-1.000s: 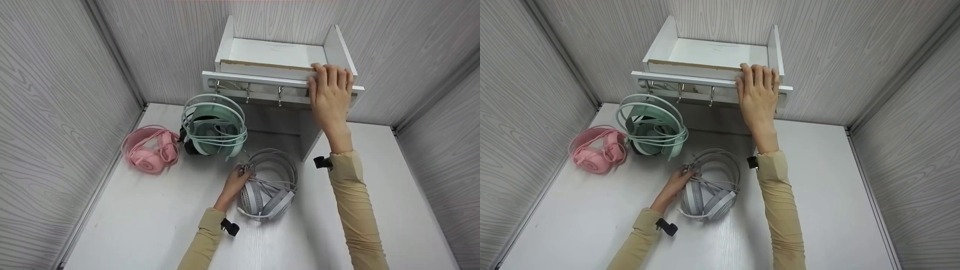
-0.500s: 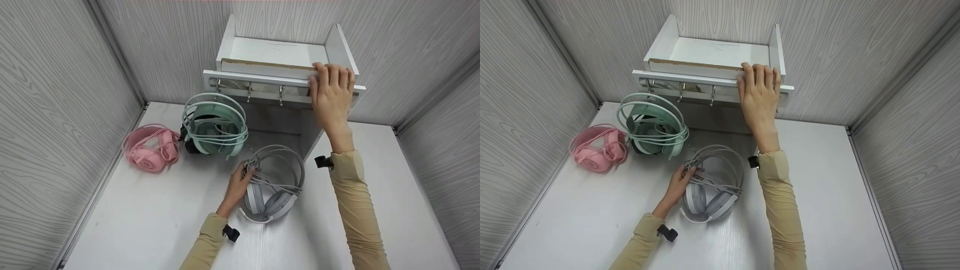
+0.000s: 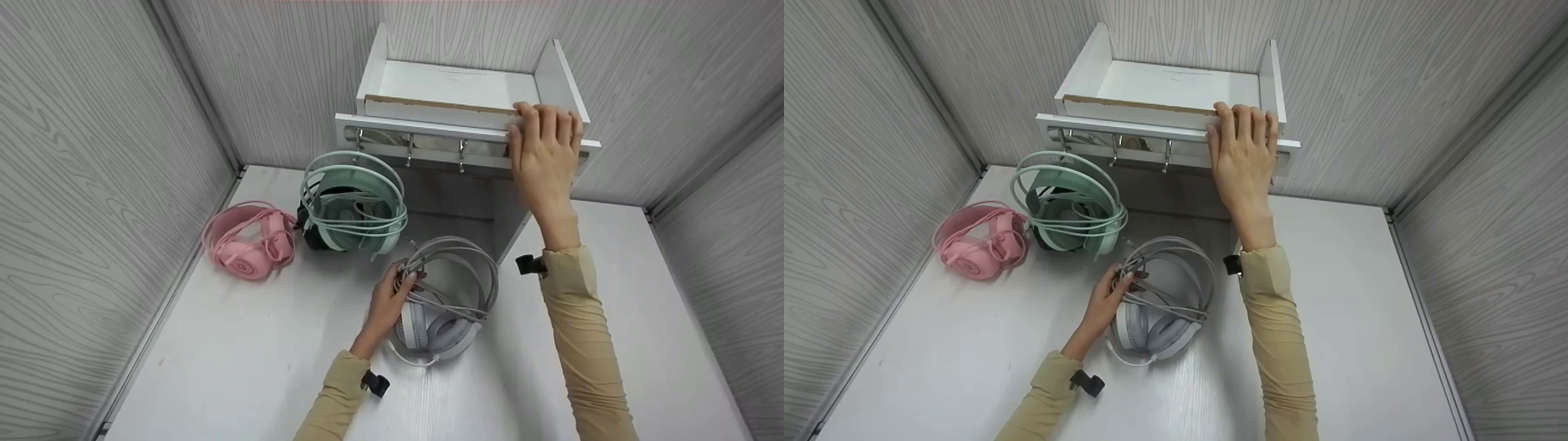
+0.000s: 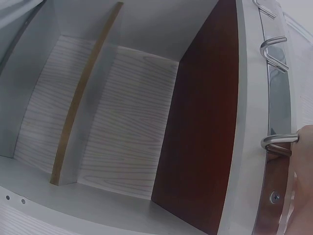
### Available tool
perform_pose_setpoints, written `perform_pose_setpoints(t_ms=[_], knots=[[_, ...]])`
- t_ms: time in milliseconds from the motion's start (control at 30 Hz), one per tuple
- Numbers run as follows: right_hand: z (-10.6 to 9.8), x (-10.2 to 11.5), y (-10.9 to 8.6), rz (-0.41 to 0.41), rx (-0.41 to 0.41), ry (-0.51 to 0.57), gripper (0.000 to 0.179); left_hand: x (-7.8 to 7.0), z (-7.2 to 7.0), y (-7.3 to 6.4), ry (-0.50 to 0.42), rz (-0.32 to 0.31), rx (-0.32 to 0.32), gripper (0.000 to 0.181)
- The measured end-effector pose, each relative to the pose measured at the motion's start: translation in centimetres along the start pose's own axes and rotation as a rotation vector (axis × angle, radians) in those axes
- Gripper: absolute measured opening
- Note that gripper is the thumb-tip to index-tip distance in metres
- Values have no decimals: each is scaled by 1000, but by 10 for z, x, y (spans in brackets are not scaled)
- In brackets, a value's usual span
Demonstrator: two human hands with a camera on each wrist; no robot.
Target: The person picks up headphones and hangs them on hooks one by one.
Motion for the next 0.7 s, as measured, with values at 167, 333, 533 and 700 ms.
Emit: perform_pose_setpoints(t_ms=[167, 333, 533, 700], knots=[[1, 0, -1, -2, -3, 6, 42, -7, -2, -3, -55, 19, -20, 35], [0, -1, -1, 0, -10, 10, 41, -3, -7, -3, -77, 13, -88, 37], [0, -2, -1, 5, -10, 9, 42, -31, -10, -8, -17, 2, -132, 42], [0, 0, 0, 4, -5, 13, 41, -42, -11, -9, -3, 53, -141, 37]])
Point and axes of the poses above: each hand's wrist, its own y-axis towards the middle knuckle, its own z-axis out of the palm, x = y × z, the point moved 7 cm from there along y, towards the middle knuckle, and after that the axes turned 7 degrees about -y, right-handed, at the moved point
